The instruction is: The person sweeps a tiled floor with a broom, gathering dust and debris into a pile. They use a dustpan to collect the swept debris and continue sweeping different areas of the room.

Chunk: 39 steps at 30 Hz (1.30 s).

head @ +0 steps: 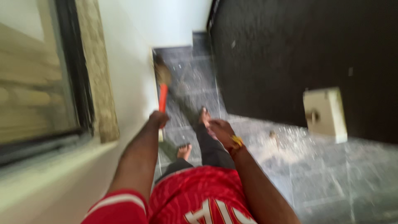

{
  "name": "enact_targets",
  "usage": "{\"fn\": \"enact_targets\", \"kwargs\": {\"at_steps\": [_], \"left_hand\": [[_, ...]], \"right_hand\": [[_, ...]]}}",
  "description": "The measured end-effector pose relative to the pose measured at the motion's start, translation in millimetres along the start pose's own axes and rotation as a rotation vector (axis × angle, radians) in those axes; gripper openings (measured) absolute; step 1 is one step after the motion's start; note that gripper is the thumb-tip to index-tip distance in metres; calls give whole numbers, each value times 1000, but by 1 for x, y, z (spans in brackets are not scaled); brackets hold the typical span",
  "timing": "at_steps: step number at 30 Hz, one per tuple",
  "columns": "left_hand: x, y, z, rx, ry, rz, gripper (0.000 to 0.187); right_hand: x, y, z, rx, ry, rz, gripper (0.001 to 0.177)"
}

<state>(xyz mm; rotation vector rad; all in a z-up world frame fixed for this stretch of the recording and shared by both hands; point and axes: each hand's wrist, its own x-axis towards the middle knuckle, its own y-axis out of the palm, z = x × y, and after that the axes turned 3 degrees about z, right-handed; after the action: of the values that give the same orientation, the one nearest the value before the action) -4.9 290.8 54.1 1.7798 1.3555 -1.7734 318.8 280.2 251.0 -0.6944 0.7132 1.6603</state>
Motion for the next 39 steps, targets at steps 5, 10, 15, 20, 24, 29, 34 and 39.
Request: {"fn": "enact_targets", "kwargs": {"at_steps": [5,10,15,20,24,29,34,39], "left_hand": [[-57,-39,-19,327,73,-111,42],[-82,-54,-42,262,-75,-185,45],[-12,-77,-78,293,-100,-89,44],[-30,-67,-66,281,4,-68,43],[-37,-54,-64,117,-60,-206,52],[7,-103,-100,8,-80,-68,31],[-9,-114,-95,-103,-13,99,35],[-62,-72,-89,-138,96,-324,39]], "right_hand": [[39,-55,21,-16,6,-80,43],[62,-93,33,-69,-46,-115,43],[52,-99,38,-122,-6,-189,43],[36,-93,49,-188,-11,-196,43],[41,-95,59,-232,-53,-265,43],[40,-74,75,-321,16,-268,42],[35,-57,83,-457,-56,-212,43],[35,-61,88,-328,-84,-261,44]]}}
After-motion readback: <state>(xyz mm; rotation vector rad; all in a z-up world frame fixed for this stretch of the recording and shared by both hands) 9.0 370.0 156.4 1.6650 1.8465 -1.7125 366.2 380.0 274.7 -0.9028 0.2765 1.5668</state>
